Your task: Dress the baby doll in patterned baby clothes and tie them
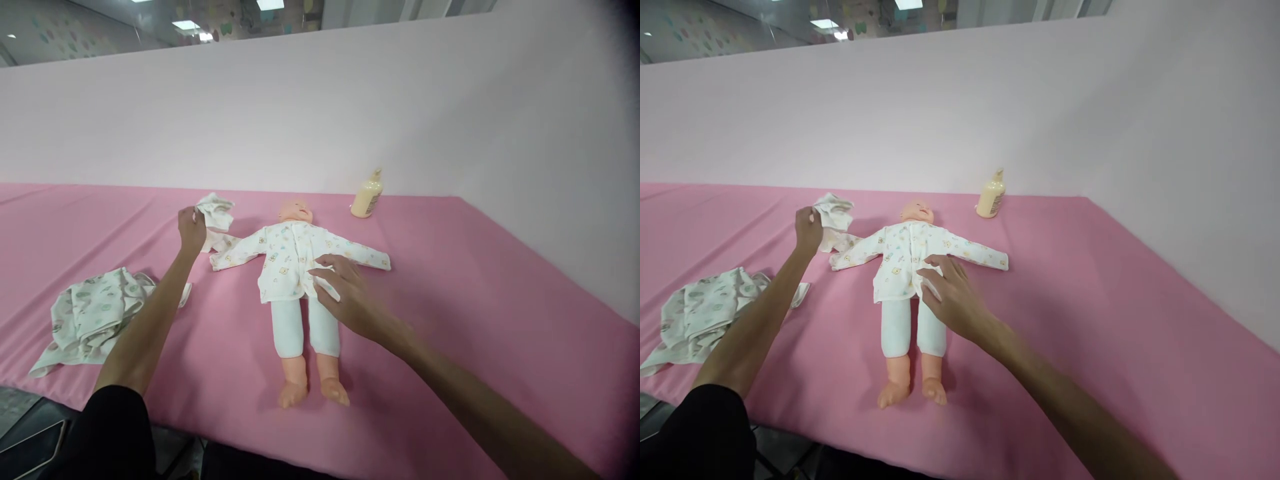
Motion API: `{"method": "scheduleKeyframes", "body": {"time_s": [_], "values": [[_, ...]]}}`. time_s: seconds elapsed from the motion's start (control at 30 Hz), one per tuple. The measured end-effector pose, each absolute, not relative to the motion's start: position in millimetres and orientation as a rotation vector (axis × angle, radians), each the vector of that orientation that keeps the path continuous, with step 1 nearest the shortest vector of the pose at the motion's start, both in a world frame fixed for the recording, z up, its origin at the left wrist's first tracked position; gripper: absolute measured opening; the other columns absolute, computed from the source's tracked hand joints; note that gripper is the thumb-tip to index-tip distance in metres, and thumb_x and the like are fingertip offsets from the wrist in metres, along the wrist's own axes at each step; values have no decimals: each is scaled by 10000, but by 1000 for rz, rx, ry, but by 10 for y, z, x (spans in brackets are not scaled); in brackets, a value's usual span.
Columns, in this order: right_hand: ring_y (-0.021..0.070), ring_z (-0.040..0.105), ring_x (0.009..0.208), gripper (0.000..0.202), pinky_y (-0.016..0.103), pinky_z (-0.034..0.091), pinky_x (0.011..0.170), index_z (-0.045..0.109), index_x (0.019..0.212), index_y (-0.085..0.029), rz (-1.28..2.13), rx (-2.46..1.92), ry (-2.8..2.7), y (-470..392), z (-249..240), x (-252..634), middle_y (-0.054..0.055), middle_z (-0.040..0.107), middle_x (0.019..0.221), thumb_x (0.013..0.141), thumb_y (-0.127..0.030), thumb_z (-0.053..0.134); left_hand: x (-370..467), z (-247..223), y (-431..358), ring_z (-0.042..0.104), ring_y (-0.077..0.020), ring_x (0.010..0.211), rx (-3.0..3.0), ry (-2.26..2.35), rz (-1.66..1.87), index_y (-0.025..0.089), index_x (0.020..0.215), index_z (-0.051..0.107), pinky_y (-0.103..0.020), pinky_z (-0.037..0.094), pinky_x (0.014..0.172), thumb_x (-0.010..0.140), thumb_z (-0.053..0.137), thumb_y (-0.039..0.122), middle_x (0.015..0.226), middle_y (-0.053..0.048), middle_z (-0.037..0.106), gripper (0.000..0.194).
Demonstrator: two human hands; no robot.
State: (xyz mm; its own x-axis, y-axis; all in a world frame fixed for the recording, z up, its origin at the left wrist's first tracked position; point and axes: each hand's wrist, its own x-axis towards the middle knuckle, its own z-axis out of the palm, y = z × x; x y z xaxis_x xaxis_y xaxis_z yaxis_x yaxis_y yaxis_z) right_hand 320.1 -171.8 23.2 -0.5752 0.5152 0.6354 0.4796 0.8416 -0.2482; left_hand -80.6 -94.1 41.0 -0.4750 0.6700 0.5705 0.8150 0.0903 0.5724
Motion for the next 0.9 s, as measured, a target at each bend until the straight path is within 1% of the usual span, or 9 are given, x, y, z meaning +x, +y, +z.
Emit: {"method": "scheduleKeyframes", "body": {"time_s": [0.07,0.13,0.27,0.33,0.43,0.53,0.63,0.8,0.9], "values": [[265,552,1155,209,472,469,972,601,1137,-197,191,-726,-2204,-1701,361,3188,144,570,1190,950,-208,509,-654,656,-1063,532,-155,712,-1496,-1995,-1805,186,830,505,-278,442,651,976,440,352,760,-28,532,231],[253,554,1157,240,453,463,982,586,1165,-206,380,-754,-2102,-1712,560,3135,125,593,1180,940,-287,561,-393,909,-1250,467,-111,559,-1670,-1831,-2070,198,826,503,-235,391,535,938,521,407,654,26,484,237],[226,605,1022,388,367,513,841,596,1143,-214,829,-874,-1797,-1829,1054,2933,88,637,1128,873,-488,645,327,1289,-1751,539,-115,651,-2085,-1532,-2056,191,835,562,-218,427,563,809,686,330,736,11,590,188],[198,613,866,367,318,508,721,629,1008,-199,1036,-840,-1728,-1919,1254,2839,59,651,955,877,-542,608,632,1385,-2011,555,-122,646,-2332,-1544,-2036,195,851,582,-217,429,541,786,700,316,731,10,606,181],[152,551,680,341,271,446,583,599,784,-191,1191,-778,-1648,-2055,1423,2802,15,587,751,876,-520,600,852,1450,-2319,582,-130,650,-2683,-1640,-2016,201,881,595,-222,450,531,792,698,314,771,2,636,176],[140,513,633,329,259,409,539,570,722,-194,1222,-755,-1617,-2148,1489,2899,2,548,700,852,-491,625,832,1479,-2460,623,-149,687,-3061,-1787,-1953,232,1030,598,-242,492,553,801,712,310,863,-9,670,267],[131,484,604,333,251,382,513,548,691,-197,1167,-822,-1630,-2182,1540,3030,-6,512,663,837,-483,637,770,1483,-2451,663,-196,841,-3306,-1809,-1915,267,1176,578,-315,554,693,823,711,352,1047,-44,680,387],[95,349,504,361,243,273,444,406,589,-209,882,-987,-1544,-2194,1599,3046,-40,372,556,826,-359,633,888,1468,-2445,605,-239,1090,-2886,-1656,-2176,244,1192,592,-370,510,891,929,497,583,1213,-93,619,439],[92,365,508,310,239,286,450,412,619,-213,737,-1004,-1491,-2250,1591,2965,-49,389,563,795,-301,650,1068,1468,-2583,576,-244,1119,-2776,-1575,-2087,248,1251,566,-370,491,922,856,621,581,1213,-101,610,519]]}}
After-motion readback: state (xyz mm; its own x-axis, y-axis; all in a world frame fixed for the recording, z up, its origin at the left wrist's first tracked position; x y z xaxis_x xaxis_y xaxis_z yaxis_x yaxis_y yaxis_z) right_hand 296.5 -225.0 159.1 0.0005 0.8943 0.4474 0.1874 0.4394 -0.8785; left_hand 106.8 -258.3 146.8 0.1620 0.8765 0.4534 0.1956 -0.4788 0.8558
